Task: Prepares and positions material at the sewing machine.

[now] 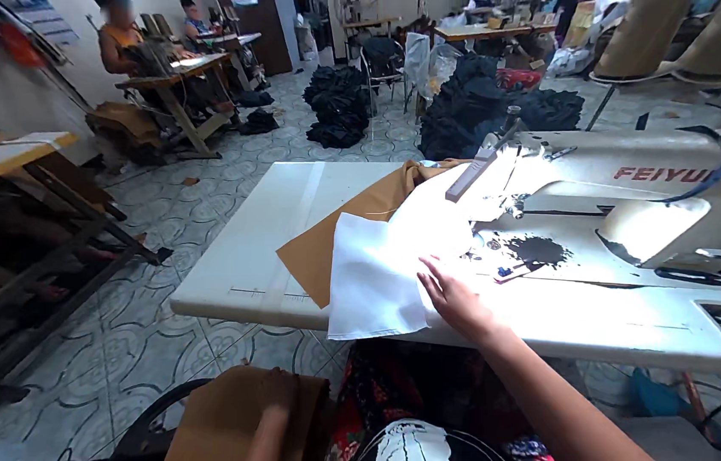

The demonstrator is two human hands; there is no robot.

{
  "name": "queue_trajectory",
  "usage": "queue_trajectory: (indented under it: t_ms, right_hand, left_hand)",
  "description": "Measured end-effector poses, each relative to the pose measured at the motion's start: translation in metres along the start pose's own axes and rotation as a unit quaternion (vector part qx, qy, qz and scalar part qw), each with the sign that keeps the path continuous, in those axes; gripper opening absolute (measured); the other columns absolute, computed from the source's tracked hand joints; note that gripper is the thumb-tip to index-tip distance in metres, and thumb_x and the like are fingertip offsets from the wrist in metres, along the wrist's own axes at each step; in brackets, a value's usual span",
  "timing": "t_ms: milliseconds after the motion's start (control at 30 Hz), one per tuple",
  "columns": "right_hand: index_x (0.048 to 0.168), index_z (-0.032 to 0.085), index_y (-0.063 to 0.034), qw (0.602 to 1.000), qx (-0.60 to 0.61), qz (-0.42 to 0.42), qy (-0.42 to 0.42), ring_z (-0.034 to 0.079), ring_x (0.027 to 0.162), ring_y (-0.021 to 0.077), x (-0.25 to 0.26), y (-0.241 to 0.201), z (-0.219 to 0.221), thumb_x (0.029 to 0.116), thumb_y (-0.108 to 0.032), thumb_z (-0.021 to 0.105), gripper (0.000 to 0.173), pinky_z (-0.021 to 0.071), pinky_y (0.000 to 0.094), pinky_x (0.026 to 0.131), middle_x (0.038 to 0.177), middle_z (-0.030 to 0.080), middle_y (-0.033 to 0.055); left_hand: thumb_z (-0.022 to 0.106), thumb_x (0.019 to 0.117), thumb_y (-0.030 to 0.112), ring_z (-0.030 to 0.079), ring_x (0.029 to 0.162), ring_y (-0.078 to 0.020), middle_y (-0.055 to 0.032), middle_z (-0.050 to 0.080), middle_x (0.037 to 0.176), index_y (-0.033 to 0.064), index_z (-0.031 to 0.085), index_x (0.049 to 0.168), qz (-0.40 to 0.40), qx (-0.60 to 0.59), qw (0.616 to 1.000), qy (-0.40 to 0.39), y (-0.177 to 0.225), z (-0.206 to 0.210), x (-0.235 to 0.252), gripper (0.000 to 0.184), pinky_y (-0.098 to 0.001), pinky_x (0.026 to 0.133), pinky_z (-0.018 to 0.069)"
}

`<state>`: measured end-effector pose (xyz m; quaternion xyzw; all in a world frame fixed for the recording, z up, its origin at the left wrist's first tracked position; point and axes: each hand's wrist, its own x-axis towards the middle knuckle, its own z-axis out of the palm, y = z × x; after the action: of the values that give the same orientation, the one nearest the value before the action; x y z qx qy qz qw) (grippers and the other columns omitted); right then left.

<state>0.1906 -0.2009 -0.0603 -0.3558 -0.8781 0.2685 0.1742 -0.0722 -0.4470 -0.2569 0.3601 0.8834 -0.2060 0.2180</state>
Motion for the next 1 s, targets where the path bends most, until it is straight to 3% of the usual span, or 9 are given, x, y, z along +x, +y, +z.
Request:
queue_trajectory:
  t_ms: [133,233,300,567,633,700,767,900,1000]
  right_hand:
    - [0.113,0.075,0.0006,0.963,0.011,-0.176,0.204,0.073,0.103,0.0319,-0.028,0.017,0.025,0.0991,-0.017,0.058,0.028,0.0591,0.045,0.09,0.113,0.074,0.0203]
    - [0.111,0.074,0.0018,0.956,0.067,-0.228,0.172,0.073,0.1,0.0274,-0.046,0.009,0.034,0.0968,-0.012,0.061,0.024,0.0603,0.0378,0.087,0.112,0.073,0.0205]
    - [0.111,0.075,-0.0006,0.951,0.083,-0.26,0.148,0.072,0.101,0.0235,-0.057,0.001,0.041,0.0962,-0.014,0.063,0.023,0.0595,0.0336,0.088,0.111,0.073,0.0176]
    - [0.109,0.076,-0.0053,0.938,0.103,-0.321,0.083,0.069,0.109,0.0247,-0.083,0.003,0.071,0.0942,-0.015,0.064,0.021,0.0546,0.0387,0.098,0.111,0.074,0.0122]
    - [0.11,0.076,-0.0034,0.939,0.116,-0.318,0.054,0.069,0.11,0.0275,-0.087,0.003,0.076,0.093,-0.012,0.065,0.021,0.0546,0.0415,0.098,0.112,0.073,0.0146]
    - [0.113,0.075,-0.0011,0.944,0.132,-0.304,0.011,0.069,0.111,0.0311,-0.091,0.003,0.08,0.0933,-0.01,0.066,0.023,0.0543,0.0456,0.099,0.115,0.072,0.018]
    - [0.118,0.073,0.0012,0.949,0.156,-0.268,-0.053,0.068,0.114,0.0343,-0.091,-0.001,0.083,0.0948,-0.011,0.066,0.027,0.0531,0.0471,0.102,0.119,0.071,0.022]
    - [0.146,0.051,0.0053,0.916,0.228,-0.228,-0.239,0.054,0.134,0.039,-0.08,-0.021,0.102,0.0955,-0.023,0.071,0.061,0.0409,0.0517,0.114,0.142,0.057,0.0285]
    - [0.156,0.027,0.0107,0.867,0.313,-0.286,-0.262,0.045,0.142,0.0428,-0.067,-0.06,0.123,0.0836,-0.019,0.083,0.097,0.0355,0.0526,0.119,0.153,0.041,0.0348]
  left_hand:
    - [0.043,0.1087,0.041,0.047,0.14,-0.0418,-0.0229,0.057,0.144,0.0036,0.066,0.132,-0.017,-0.066,0.998,0.007,-0.003,-0.014,0.035,0.05,-0.0592,0.113,0.0385]
    - [0.054,0.1039,0.046,0.052,0.135,-0.0433,-0.0281,0.055,0.142,-0.005,0.064,0.128,-0.049,-0.128,0.99,0.011,0.005,-0.025,0.036,0.057,-0.0592,0.107,0.0452]
    - [0.059,0.1022,0.031,0.056,0.13,-0.0435,-0.0284,0.06,0.136,-0.0078,0.064,0.126,-0.05,-0.109,0.993,-0.013,0.012,-0.034,0.007,0.046,-0.0586,0.103,0.0466]
    - [0.045,0.1095,0.023,0.055,0.131,-0.0467,-0.0317,0.057,0.138,-0.0104,0.052,0.138,-0.016,-0.298,0.947,0.114,-0.004,-0.037,-0.04,0.045,-0.0583,0.108,0.0439]
    - [0.04,0.1103,0.016,0.05,0.135,-0.0485,-0.0371,0.053,0.14,-0.016,0.048,0.139,-0.027,-0.432,0.871,0.233,-0.014,-0.017,-0.026,0.044,-0.0562,0.115,0.0377]
    - [0.038,0.1088,0.009,0.051,0.132,-0.0503,-0.0441,0.052,0.134,-0.0244,0.047,0.132,-0.05,-0.56,0.715,0.416,-0.02,0.013,0.006,0.042,-0.0525,0.116,0.0362]
    - [0.03,0.1109,0.01,0.051,0.129,-0.0407,-0.0441,0.049,0.134,-0.0267,0.04,0.134,-0.06,-0.659,0.577,0.478,-0.022,-0.015,-0.011,0.045,-0.0433,0.114,0.0367]
    - [0.026,0.1118,0.02,0.06,0.097,-0.0032,-0.0076,0.057,0.105,-0.0109,0.049,0.122,0.014,-0.715,0.432,0.55,-0.011,-0.129,-0.081,0.039,-0.0247,0.095,0.0508]
    - [0.025,0.1101,0.017,0.059,0.096,-0.0001,0.0036,0.056,0.1,-0.0007,0.05,0.111,0.159,-0.683,0.37,0.609,0.006,-0.217,-0.115,0.031,-0.0262,0.094,0.0498]
